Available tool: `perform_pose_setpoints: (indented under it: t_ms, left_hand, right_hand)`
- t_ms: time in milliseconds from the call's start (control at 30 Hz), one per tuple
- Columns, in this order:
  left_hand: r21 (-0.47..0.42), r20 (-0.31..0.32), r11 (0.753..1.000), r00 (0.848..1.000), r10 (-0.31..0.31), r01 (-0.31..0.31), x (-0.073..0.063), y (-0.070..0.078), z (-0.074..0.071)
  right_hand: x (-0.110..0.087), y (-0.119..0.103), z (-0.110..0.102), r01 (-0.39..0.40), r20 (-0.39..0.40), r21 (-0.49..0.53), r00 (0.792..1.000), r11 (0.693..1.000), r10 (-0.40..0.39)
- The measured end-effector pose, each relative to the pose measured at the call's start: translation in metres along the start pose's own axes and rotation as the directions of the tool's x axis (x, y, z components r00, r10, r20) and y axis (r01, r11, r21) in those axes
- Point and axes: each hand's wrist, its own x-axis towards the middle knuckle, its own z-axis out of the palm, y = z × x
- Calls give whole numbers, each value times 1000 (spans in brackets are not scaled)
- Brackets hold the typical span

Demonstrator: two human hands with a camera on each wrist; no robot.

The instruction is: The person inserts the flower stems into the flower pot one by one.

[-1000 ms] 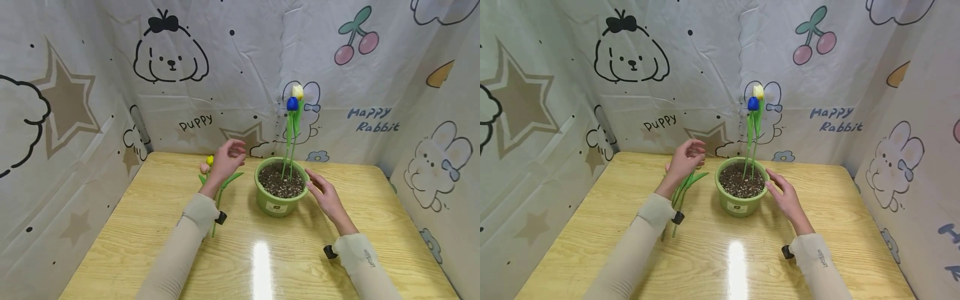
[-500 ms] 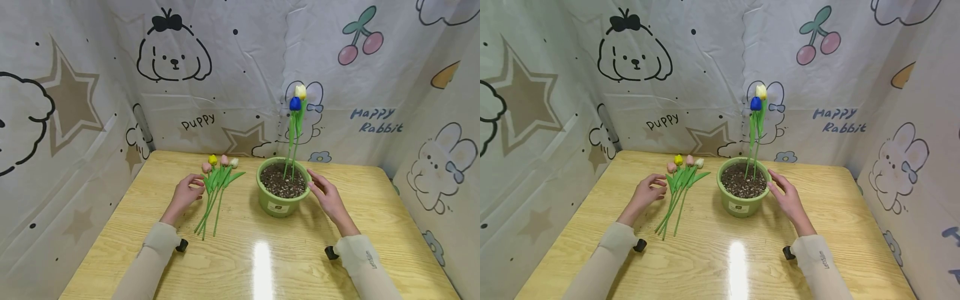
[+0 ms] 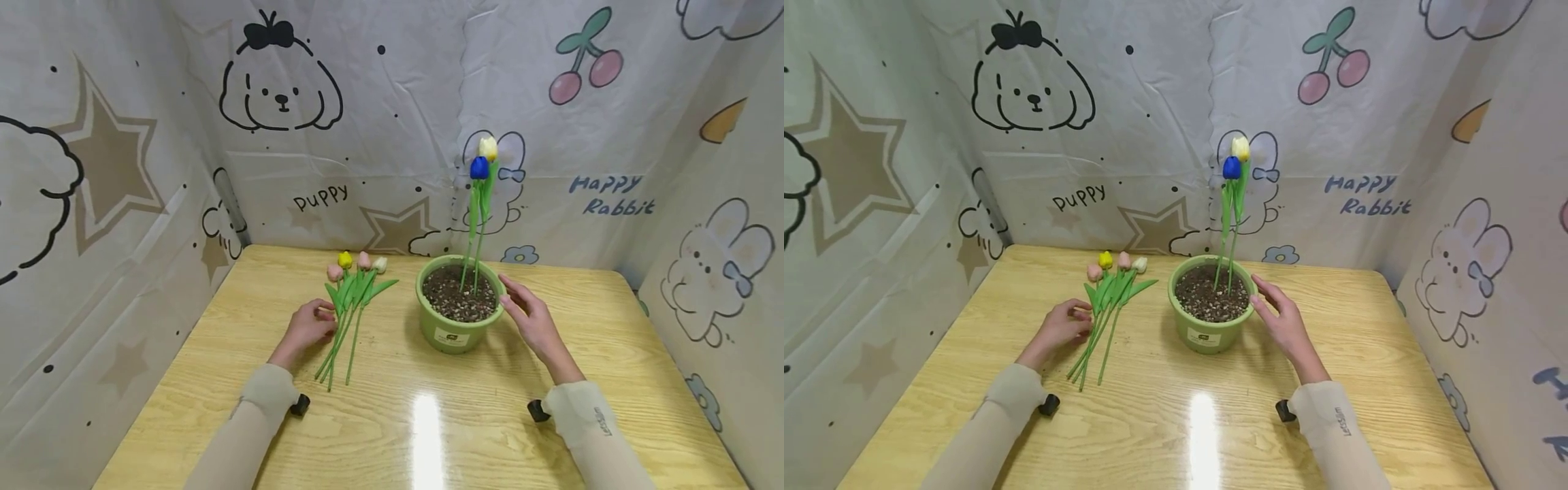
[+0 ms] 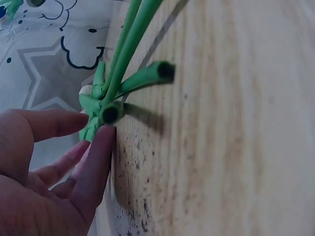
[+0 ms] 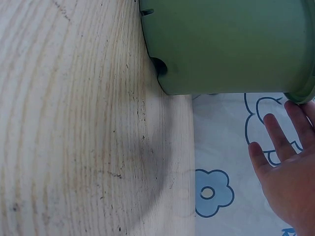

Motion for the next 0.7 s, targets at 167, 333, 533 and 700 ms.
perform_pose_setpoints:
  t_ms: [167, 333, 533, 700]
  left_hand:
    - [34, -23, 999, 1000, -2, 3, 1, 2, 5]
    - [69, -47, 998, 999, 2, 1, 0, 3, 9]
    - [67, -62, 998, 998, 2, 3, -2, 4, 9]
    - [31, -82, 999, 997, -8, 11, -3, 3, 7]
  right_hand:
    - [1, 0, 1, -3, -9, -5, 1000, 1000, 3]
    - [0, -2, 2, -19, -8, -7, 1000, 1000, 19]
    - [-1, -2, 2, -24, -8, -12, 1000, 1000, 24]
    - [0, -1, 2, -12, -14, -20, 1000, 1000, 12]
